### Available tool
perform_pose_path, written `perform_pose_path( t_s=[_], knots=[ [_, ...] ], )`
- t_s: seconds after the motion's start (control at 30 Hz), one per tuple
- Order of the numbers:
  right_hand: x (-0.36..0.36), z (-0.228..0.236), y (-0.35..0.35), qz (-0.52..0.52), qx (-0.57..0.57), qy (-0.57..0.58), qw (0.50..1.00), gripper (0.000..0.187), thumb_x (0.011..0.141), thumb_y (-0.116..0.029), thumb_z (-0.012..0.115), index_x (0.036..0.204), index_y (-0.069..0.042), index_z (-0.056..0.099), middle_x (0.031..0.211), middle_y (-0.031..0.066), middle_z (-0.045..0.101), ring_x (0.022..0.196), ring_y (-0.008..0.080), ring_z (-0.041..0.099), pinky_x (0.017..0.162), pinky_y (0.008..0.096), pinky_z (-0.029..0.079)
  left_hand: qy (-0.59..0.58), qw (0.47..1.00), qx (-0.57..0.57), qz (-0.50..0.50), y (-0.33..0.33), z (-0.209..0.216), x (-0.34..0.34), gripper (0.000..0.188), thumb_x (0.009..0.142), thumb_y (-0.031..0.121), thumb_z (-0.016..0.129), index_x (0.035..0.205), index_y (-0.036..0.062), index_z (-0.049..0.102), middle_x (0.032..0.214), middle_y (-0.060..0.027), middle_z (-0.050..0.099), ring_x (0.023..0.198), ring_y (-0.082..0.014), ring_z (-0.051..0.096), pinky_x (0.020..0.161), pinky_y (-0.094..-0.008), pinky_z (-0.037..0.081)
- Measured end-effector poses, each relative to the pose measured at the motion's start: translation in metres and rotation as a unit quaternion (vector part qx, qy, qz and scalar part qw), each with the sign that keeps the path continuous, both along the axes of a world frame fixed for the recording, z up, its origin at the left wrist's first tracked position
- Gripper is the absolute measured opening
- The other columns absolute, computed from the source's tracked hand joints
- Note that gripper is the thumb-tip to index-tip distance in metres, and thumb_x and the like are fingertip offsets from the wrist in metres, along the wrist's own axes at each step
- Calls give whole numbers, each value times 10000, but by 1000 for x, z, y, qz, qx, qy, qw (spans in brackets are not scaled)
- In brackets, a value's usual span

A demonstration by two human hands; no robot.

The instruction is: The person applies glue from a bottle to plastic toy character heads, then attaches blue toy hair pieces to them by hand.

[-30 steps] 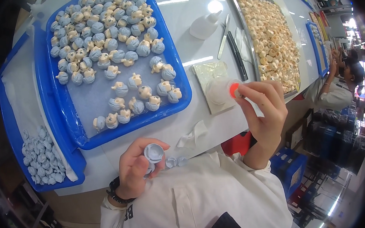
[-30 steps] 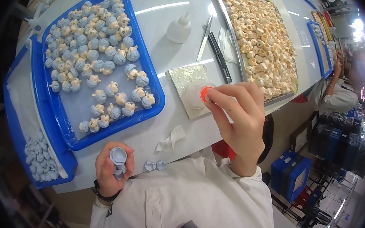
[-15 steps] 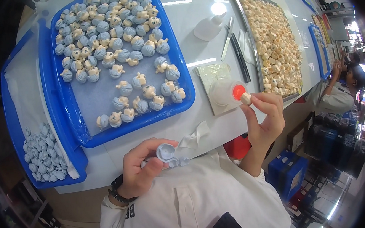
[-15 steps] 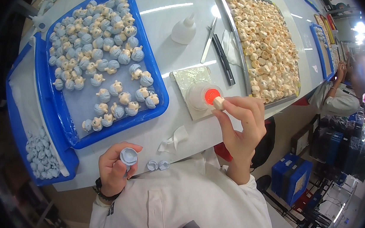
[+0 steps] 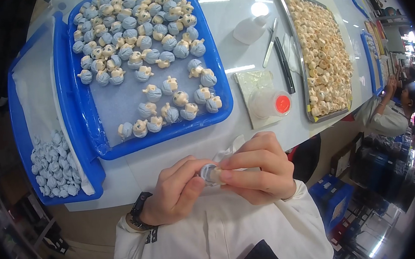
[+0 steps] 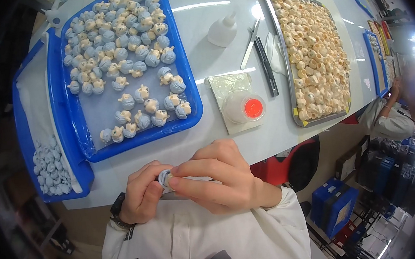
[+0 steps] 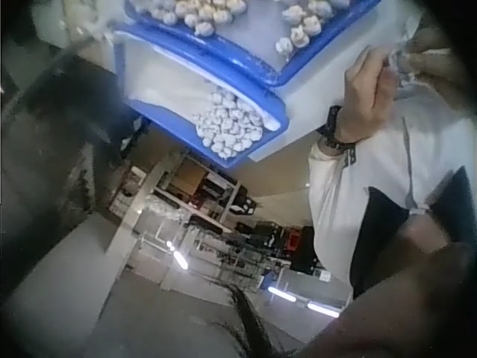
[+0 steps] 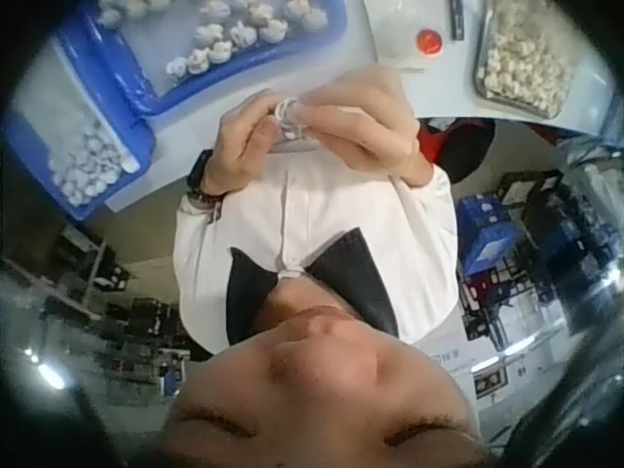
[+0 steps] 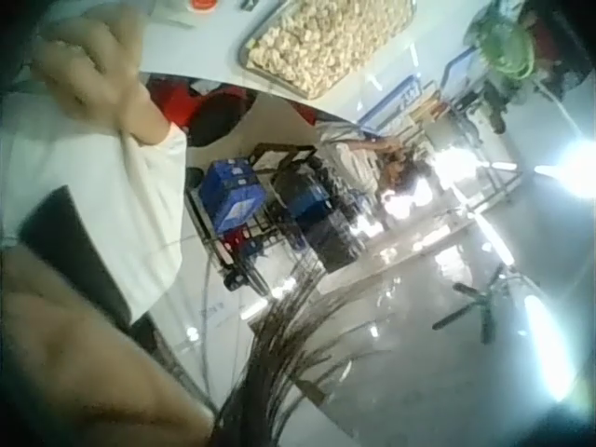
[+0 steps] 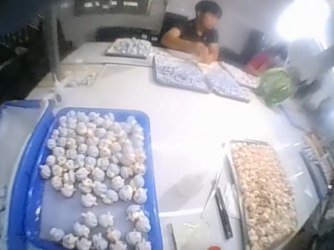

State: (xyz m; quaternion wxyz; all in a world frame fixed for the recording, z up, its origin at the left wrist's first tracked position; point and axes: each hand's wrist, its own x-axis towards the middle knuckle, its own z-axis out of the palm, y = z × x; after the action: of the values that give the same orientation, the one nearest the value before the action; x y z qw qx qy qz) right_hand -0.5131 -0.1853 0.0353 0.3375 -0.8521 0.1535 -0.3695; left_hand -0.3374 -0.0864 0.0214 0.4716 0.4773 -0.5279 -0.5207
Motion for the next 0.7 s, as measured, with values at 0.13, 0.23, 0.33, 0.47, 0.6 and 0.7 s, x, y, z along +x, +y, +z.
perform_pose_path(
  t_s=[0.13,0.23,0.33,0.47,0.6,0.7],
  knots=[
    [2,-2,-1,23,-10,44,999,368,566,-104,796,914,-75,679,866,36,633,731,178,526,618,287,392,-23,1000,12,-3,3,-1,1,224,896,87,448,1044,-64,523,835,-143,553,668,-234,541,607,-294,425],
    [4,-3,0,39,7,45,998,364,582,-135,789,924,-67,683,863,28,625,750,178,523,623,290,393,-2,999,43,-22,4,1,2,231,911,106,433,1039,-68,515,824,-147,546,664,-238,547,592,-298,424],
    [7,-1,0,47,10,43,998,385,588,-168,784,942,-59,680,856,31,621,749,178,523,627,291,395,102,988,114,-30,3,5,3,230,924,117,415,1020,-67,514,799,-152,536,643,-246,545,581,-303,420],
    [11,-9,7,3,-64,22,998,393,601,-200,758,944,-35,662,843,36,613,718,177,527,602,288,382,119,984,123,-42,7,-1,3,236,937,146,415,976,-56,532,780,-133,554,637,-225,552,582,-294,426],
    [11,-16,7,5,-77,16,997,355,633,-190,726,933,-18,645,818,35,602,669,180,525,545,289,363,-54,996,61,-47,4,0,11,262,944,209,445,938,-30,552,772,-109,566,648,-196,556,580,-279,426],
    [12,-20,-2,-35,-78,27,996,331,646,-165,718,933,-17,646,816,35,598,672,180,523,551,289,367,-56,997,44,16,8,-2,21,292,952,272,431,957,8,556,779,-90,565,612,-211,532,564,-275,428]
  ],
)
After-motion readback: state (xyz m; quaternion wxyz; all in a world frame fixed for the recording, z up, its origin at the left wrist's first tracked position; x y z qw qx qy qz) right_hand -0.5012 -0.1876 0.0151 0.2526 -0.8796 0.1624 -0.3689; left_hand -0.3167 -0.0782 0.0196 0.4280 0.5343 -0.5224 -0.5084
